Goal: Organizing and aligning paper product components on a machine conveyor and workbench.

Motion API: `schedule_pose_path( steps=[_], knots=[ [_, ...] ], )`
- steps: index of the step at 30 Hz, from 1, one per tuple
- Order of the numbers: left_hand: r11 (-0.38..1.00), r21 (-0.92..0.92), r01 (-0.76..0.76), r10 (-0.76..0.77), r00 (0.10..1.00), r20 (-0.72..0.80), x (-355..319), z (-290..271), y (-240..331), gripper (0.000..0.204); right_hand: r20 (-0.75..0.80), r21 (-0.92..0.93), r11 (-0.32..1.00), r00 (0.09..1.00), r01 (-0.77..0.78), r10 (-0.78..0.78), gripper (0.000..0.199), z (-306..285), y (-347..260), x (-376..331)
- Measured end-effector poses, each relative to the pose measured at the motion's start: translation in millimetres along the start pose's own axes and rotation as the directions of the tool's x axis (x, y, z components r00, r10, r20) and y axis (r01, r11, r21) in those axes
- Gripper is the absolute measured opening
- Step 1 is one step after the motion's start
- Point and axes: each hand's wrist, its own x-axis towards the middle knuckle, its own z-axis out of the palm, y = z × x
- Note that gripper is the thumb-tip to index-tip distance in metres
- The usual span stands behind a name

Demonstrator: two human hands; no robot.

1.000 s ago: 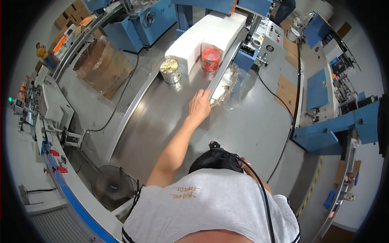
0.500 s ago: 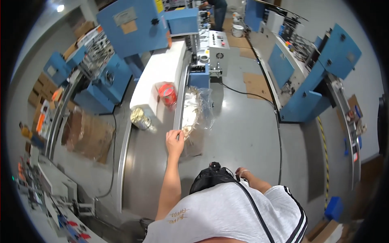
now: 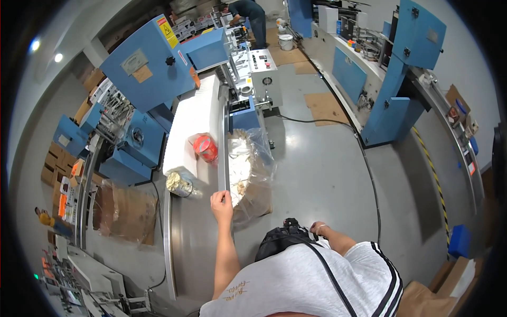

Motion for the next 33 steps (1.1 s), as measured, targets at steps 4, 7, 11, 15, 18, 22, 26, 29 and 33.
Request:
schedule_pose_path(
  steps=[4, 7, 11, 15, 18, 22, 26, 29, 33],
  knots=[
    [1.0, 0.01, 0.01, -0.01, 1.0, 0.005, 1, 0, 1, 0.007, -0.005, 0.023, 1.0, 1.0, -0.003, 0.003, 0.035, 5, 14, 11],
    [1.0, -0.005, 0.011, -0.011, 1.0, -0.008, 0, 0, -1, 0.007, 0.006, 0.057, 0.998, 1.0, -0.017, 0.016, 0.036, 8, 20, 18],
    [1.0, 0.001, 0.001, -0.001, 1.0, -0.002, 1, 0, 2, 0.007, -0.019, 0.099, 0.994, 0.999, -0.038, 0.04, 0.032, 11, 27, 21],
    [0.999, -0.011, -0.036, 0.035, 0.999, -0.029, -1, 0, 0, 0.009, -0.032, 0.091, 0.995, 0.999, -0.029, 0.032, 0.029, 7, 23, 14],
    [0.999, -0.006, -0.037, 0.037, 0.999, -0.025, -1, 0, -4, 0.01, -0.051, 0.078, 0.996, 0.998, -0.032, 0.036, 0.029, 10, 25, 18],
    [0.999, 0.006, -0.039, 0.039, 0.999, -0.012, -1, 0, -3, 0.01, -0.047, 0.113, 0.993, 0.998, -0.033, 0.039, 0.029, 9, 27, 18],
    [0.999, 0.026, -0.035, 0.035, 0.999, -0.011, 0, 0, -2, 0.01, -0.035, 0.138, 0.989, 0.997, -0.059, 0.065, 0.03, 13, 32, 24],
    [0.999, 0.03, -0.043, 0.044, 0.999, -0.02, -1, 0, -2, 0.01, -0.048, 0.157, 0.986, 0.997, -0.054, 0.062, 0.029, 13, 33, 23],
    [0.999, 0.033, -0.029, 0.029, 0.999, -0.014, -1, -1, -1, 0.01, -0.054, 0.135, 0.989, 0.997, -0.053, 0.061, 0.028, 11, 31, 19]
  ],
)
